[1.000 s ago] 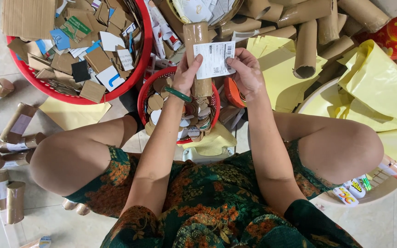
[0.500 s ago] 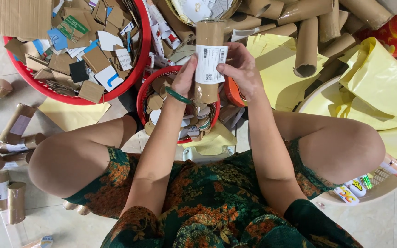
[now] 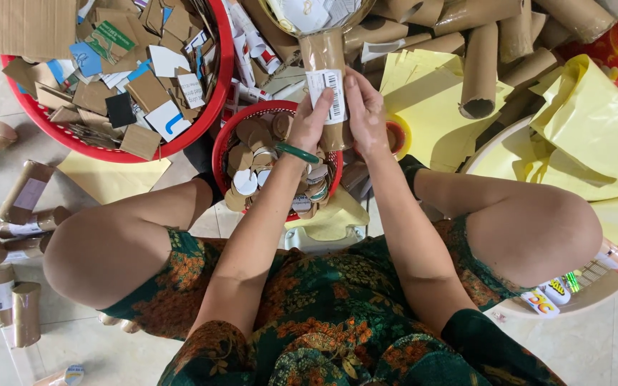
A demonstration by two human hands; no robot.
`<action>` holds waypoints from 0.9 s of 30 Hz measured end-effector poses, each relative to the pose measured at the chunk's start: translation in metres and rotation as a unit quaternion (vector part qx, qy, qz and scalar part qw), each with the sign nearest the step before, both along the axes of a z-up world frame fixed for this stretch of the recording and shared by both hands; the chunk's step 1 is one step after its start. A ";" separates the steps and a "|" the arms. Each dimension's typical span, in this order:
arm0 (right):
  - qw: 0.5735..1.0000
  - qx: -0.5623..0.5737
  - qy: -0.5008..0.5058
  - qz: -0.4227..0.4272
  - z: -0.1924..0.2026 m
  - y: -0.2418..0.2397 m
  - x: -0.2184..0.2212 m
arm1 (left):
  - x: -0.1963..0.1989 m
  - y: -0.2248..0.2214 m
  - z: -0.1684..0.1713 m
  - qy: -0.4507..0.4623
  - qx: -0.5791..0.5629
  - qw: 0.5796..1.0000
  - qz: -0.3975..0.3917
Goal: Affixing labels to small cardboard tubes and packing them for shipment.
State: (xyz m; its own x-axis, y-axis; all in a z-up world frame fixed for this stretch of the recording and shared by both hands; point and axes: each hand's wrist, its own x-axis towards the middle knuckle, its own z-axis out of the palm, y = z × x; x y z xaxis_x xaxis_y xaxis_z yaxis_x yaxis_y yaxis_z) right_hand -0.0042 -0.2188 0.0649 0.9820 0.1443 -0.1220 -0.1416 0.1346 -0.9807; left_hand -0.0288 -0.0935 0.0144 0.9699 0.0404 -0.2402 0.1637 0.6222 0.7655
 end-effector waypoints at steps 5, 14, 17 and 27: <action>0.986 -0.117 -0.084 0.087 0.050 0.000 -0.006 | 0.010 0.007 -0.010 0.019 0.021 0.996 0.086; 0.875 -0.382 -0.239 0.179 0.084 0.008 -0.009 | 0.018 0.020 -0.036 0.074 -0.050 0.973 0.214; 0.886 -0.341 -0.244 0.200 0.072 0.010 -0.007 | 0.022 0.029 -0.038 0.146 -0.118 0.953 0.237; 0.983 -0.095 0.105 0.120 0.036 -0.018 0.018 | 0.030 0.014 -0.062 0.079 -0.059 0.980 0.172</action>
